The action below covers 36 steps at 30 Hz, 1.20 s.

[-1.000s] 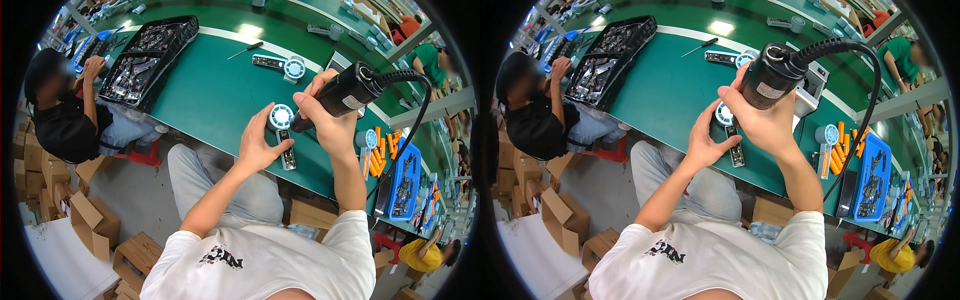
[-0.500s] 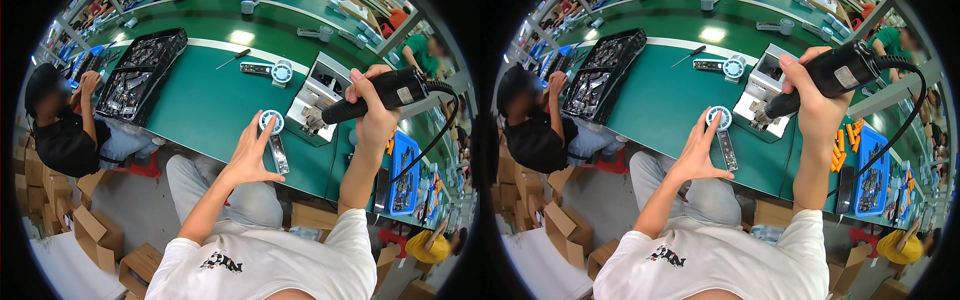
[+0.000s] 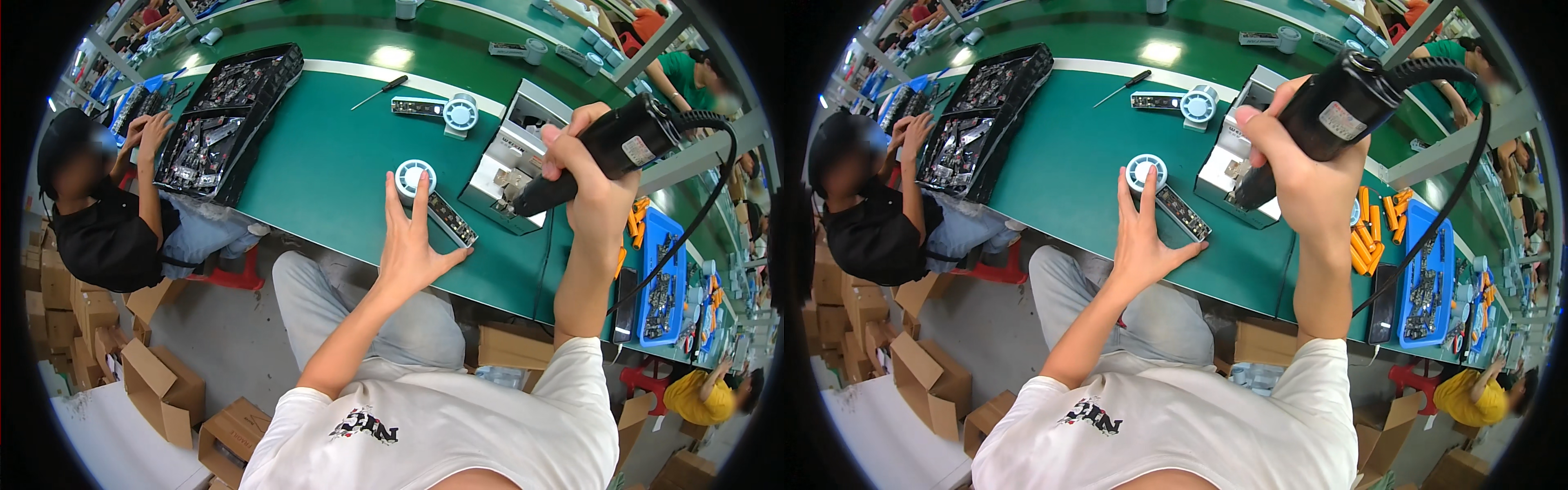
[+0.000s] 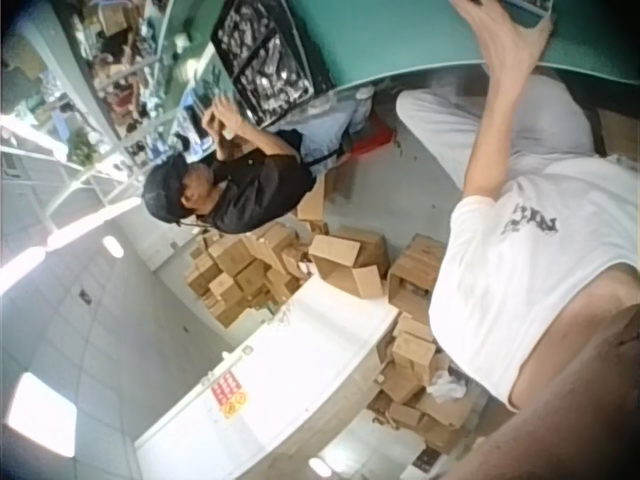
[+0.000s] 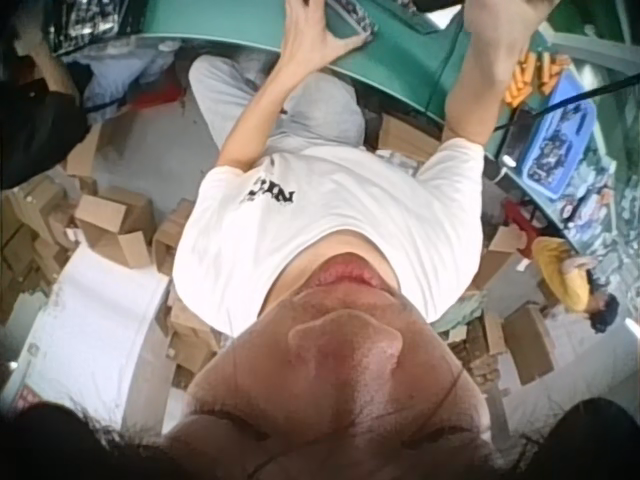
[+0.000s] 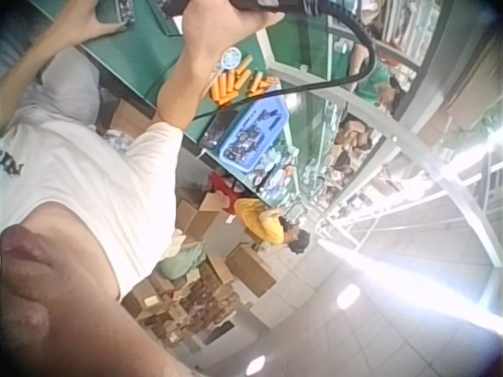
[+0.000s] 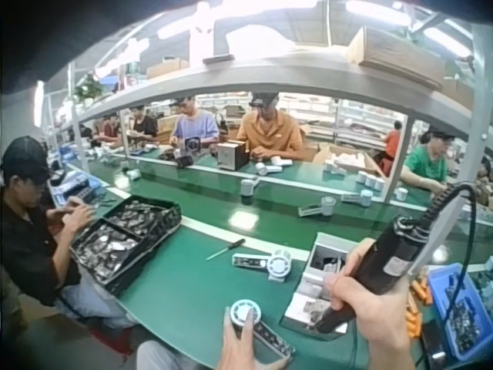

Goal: Soldering or desoldering components on a circuit board using a handheld hot air rework tool.

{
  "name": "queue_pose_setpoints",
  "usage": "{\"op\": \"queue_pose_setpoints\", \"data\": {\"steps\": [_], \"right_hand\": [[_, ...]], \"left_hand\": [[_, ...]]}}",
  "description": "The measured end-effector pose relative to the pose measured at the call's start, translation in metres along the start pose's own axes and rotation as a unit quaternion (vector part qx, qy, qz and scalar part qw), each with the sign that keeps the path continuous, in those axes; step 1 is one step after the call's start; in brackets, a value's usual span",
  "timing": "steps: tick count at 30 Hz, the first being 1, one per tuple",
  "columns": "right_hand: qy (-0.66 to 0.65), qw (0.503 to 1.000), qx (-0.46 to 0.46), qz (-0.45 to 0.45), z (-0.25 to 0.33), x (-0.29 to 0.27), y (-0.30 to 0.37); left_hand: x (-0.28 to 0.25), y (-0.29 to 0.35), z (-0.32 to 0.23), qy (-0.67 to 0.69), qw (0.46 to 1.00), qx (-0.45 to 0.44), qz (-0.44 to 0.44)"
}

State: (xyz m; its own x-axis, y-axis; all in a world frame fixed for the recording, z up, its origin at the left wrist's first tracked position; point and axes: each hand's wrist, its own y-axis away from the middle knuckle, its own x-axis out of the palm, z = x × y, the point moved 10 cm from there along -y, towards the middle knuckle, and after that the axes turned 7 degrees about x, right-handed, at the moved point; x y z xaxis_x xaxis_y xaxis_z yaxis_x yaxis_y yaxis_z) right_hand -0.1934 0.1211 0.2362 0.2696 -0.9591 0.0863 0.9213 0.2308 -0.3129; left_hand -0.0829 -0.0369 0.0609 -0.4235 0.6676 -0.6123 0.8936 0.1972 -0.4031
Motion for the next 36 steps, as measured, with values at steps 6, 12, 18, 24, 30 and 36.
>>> {"op": "queue_pose_setpoints", "data": {"steps": [6,12,18,24,30,36], "right_hand": [[0.013,0.996,0.037,0.077,-0.010,0.035,0.022],[0.051,0.989,0.071,0.119,-0.031,0.052,0.026],[0.031,0.990,0.076,0.117,-0.027,0.054,0.028],[0.064,0.988,0.081,0.118,-0.033,0.055,0.027],[0.073,0.949,0.095,0.293,-0.028,0.073,0.034],[0.039,0.890,0.101,0.442,-0.033,0.081,0.038]], "left_hand": [[-0.004,-0.001,-0.002,-0.002,1.000,0.000,-0.010],[-0.004,-0.001,0.002,0.000,1.000,-0.002,-0.014],[-0.004,-0.001,0.003,-0.004,1.000,-0.003,-0.013],[-0.004,-0.001,0.005,0.003,1.000,-0.011,-0.014],[-0.005,0.000,0.005,0.004,1.000,0.001,-0.025],[-0.003,-0.001,0.003,-0.012,1.000,0.003,-0.020]]}}
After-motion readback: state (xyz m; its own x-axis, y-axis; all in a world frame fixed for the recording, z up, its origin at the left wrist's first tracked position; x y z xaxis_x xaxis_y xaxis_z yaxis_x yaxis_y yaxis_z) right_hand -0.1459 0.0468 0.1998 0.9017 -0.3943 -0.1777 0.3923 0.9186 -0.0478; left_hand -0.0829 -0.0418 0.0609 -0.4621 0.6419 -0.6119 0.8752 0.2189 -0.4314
